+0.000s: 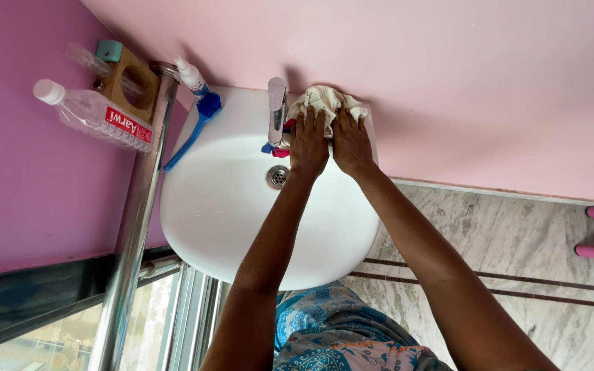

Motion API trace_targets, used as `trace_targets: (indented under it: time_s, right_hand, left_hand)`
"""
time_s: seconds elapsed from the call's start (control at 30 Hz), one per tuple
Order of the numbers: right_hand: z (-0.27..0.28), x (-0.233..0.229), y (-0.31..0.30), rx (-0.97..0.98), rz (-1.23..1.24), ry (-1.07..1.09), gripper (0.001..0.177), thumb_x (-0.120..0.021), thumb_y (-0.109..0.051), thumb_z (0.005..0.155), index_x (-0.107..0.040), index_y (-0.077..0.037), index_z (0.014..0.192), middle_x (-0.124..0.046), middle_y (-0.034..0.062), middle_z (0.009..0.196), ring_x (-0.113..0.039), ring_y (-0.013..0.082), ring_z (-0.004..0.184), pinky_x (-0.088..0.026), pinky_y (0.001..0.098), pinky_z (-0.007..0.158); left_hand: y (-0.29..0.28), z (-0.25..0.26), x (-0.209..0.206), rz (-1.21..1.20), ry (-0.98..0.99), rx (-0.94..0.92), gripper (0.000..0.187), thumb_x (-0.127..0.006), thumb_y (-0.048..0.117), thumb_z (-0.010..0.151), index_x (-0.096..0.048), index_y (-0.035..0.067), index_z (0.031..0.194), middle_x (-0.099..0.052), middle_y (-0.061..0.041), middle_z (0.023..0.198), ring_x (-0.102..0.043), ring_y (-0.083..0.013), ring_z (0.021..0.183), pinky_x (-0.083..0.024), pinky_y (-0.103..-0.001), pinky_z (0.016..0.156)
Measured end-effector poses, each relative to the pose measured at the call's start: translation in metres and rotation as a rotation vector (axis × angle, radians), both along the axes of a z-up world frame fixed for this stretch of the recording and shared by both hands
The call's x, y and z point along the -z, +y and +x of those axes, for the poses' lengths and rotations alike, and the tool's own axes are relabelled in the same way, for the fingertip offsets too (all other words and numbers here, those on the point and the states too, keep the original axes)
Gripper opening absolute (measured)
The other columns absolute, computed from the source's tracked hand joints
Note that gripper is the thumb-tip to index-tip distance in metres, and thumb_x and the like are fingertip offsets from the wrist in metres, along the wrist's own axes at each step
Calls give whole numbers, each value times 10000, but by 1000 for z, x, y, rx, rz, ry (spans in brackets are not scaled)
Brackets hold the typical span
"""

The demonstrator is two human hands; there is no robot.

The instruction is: The person scrubs a small white cloth in a bathroom sink, applying liquid from a small bottle and rinsing it under the faucet.

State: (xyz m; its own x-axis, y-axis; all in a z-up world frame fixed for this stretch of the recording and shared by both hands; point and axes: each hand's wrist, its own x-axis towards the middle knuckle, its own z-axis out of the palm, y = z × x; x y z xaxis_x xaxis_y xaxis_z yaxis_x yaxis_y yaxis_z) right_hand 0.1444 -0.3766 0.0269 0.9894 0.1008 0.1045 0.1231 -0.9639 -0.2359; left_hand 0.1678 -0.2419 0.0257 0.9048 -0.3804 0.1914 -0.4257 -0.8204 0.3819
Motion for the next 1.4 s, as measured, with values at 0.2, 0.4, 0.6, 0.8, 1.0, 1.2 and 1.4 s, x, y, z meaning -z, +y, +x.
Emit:
trace_targets:
  time_s: [0.2,0.4,0.6,0.8,1.0,1.2,1.4]
  right_hand:
    - [18,2,0,1,-12,8,557,-575,-191,1014,-435,60,1491,-333,268,1617,-289,387,1518,-209,557,1242]
    - [4,-2,7,24,26,-15,544,-586,-165,990,-456,65,1465,-351,256,1598,-297,370,1510,-204,553,1236]
    - [-21,-9,25,36,37,-47,487,-563,-57,980,-496,67,1446,-408,253,1586,-337,359,1519,-233,552,1251]
    - [-31,-19,60,40,8,-7,321,-552,-34,968,-581,38,1279,-407,263,1596,-358,379,1512,-254,552,1247]
    - [-31,-23,114,9,86,-44,462,-572,-76,957,-521,36,1402,-420,265,1558,-360,395,1487,-251,570,1230]
    - [-29,-25,152,59,187,-141,561,-602,-138,974,-465,50,1484,-413,265,1566,-363,395,1478,-276,560,1200]
    - [-35,-27,170,113,159,-147,493,-650,-180,964,-511,-17,1408,-375,262,1589,-367,393,1495,-330,534,1182]
  left_hand:
    - [-3,19,2,30,17,-39,703,-684,192,903,-387,50,1524,-398,-244,1558,-403,-444,1420,-357,-550,1165]
    - [2,6,8,-10,-95,-27,694,-691,177,899,-409,10,1510,-426,-263,1536,-439,-455,1385,-376,-560,1157]
    - [28,-23,8,-50,-210,26,608,-653,82,918,-446,-5,1483,-470,-222,1531,-438,-434,1433,-361,-559,1205]
    - [67,-33,5,-26,-166,77,649,-625,9,909,-421,-24,1524,-449,-236,1560,-441,-448,1427,-357,-537,1195]
    - [125,-28,6,58,-165,32,633,-627,25,898,-442,-20,1502,-437,-284,1530,-412,-460,1439,-333,-538,1201]
    - [152,-1,2,-3,-154,82,617,-619,94,917,-444,-43,1492,-460,-226,1543,-373,-454,1461,-300,-536,1217]
    - [154,30,12,6,-123,138,647,-654,117,888,-445,-53,1475,-479,-222,1526,-372,-444,1453,-295,-526,1198]
